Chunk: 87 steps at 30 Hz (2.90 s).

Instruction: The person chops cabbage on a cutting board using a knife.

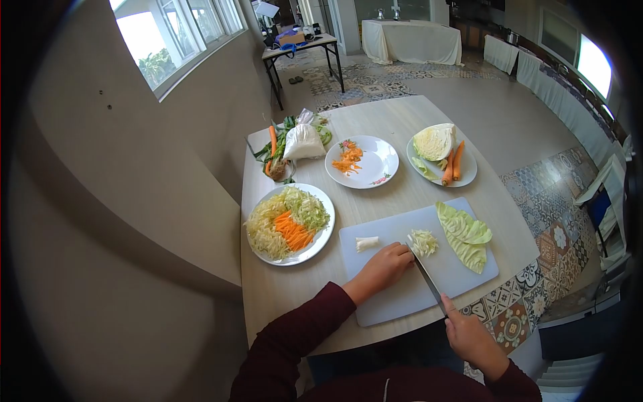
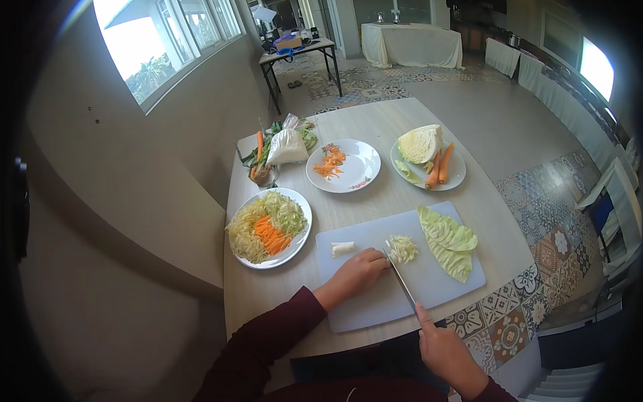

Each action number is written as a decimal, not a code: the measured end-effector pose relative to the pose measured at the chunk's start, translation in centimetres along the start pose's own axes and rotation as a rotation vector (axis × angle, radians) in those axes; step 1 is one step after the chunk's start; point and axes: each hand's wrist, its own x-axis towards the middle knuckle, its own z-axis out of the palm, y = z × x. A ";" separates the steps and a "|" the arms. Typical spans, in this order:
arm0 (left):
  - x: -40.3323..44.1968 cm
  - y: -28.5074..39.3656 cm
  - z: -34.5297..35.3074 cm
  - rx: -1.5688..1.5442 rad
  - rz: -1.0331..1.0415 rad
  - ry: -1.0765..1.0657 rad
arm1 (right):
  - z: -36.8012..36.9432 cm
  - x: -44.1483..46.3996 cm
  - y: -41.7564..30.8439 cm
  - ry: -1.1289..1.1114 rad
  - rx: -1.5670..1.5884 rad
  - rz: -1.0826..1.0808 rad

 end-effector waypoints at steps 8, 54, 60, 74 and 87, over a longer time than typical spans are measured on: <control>0.0 0.1 -0.1 0.016 0.010 0.018 | 2.8 3.9 1.0 0.090 -0.105 -0.020; -0.1 -0.3 0.3 0.126 0.098 0.057 | 0.0 -0.4 0.3 0.126 0.062 -0.022; 0.0 0.1 0.1 0.162 0.080 0.059 | -0.2 -0.5 -0.3 0.105 0.104 0.026; -0.1 0.0 0.2 0.201 0.081 0.065 | -0.3 -1.0 -0.1 0.066 0.113 0.008; -0.1 -0.1 0.5 0.155 0.085 0.060 | 0.3 -1.4 0.2 0.010 0.036 0.022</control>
